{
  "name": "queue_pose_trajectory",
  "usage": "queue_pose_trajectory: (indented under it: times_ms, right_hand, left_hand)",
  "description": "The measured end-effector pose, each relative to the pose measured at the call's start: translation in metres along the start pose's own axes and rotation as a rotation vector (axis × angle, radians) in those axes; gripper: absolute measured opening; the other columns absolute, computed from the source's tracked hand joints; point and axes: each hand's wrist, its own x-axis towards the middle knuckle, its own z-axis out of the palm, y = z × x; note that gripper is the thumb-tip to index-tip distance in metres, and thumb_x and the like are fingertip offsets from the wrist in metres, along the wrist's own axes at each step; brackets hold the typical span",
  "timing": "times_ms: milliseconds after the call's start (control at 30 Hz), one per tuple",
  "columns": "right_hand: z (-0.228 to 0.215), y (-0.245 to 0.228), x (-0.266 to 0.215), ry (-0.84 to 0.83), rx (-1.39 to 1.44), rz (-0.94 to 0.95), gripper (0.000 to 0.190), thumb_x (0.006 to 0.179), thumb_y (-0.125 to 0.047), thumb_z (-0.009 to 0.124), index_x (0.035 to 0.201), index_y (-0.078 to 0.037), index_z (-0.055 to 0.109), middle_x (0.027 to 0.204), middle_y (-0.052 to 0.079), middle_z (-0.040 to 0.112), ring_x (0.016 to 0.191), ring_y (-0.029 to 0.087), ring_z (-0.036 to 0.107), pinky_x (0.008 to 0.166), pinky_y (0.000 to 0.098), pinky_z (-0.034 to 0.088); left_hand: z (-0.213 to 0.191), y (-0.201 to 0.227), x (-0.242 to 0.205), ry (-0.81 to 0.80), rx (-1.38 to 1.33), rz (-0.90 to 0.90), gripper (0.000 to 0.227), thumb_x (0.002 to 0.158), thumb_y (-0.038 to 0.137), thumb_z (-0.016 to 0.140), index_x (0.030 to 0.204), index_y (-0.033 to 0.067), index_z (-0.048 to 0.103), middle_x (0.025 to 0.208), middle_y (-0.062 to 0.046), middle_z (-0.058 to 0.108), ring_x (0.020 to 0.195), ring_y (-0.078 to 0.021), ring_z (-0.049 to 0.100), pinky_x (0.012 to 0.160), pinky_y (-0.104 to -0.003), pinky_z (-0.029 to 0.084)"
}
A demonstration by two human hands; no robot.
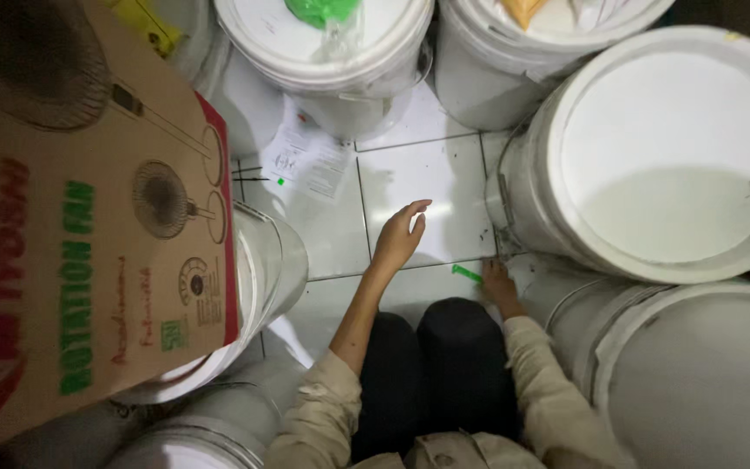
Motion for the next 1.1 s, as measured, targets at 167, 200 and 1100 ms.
queue_pose_trajectory:
  times_ms: [167, 200, 1100]
  right_hand:
    - [-0.027, -0.011, -0.012, 0.085, 0.154, -0.108, 0.031, 0.099, -0.02, 0.056, 0.126, -0.005, 0.053, 0.119, 0.023, 0.063, 0.099, 0.04, 0.065, 0.083, 0.0522, 0.054]
    - [-0.037, -0.023, -0.025, 0.11, 0.238, -0.095, 0.025, 0.102, -0.02, 0.053, 0.121, -0.004, 0.056, 0.115, 0.024, 0.065, 0.094, 0.04, 0.068, 0.081, 0.052, 0.055]
    - [-0.674, -0.304, -0.541, 0.346, 1.804, -0.68, 0.036, 0.102, -0.019, 0.055, 0.138, -0.013, 0.05, 0.114, -0.003, 0.067, 0.088, 0.004, 0.062, 0.072, 0.0204, 0.052]
  left_hand:
    - [-0.023, 0.007, -0.028, 0.021, -0.069, -0.095, 0.03, 0.103, 0.019, 0.057, 0.13, 0.0071, 0.065, 0.112, -0.018, 0.075, 0.109, -0.028, 0.073, 0.093, -0.036, 0.054]
    - [-0.027, 0.015, -0.038, 0.06, -0.068, -0.12, 0.029, 0.104, 0.019, 0.057, 0.129, 0.007, 0.065, 0.112, -0.018, 0.075, 0.108, -0.0272, 0.073, 0.091, -0.036, 0.055]
    - [-0.316, 0.805, -0.223, 0.462, -0.011, 0.226, 0.029, 0.102, 0.024, 0.059, 0.129, 0.0161, 0.068, 0.103, -0.016, 0.074, 0.092, -0.0348, 0.074, 0.074, -0.041, 0.057]
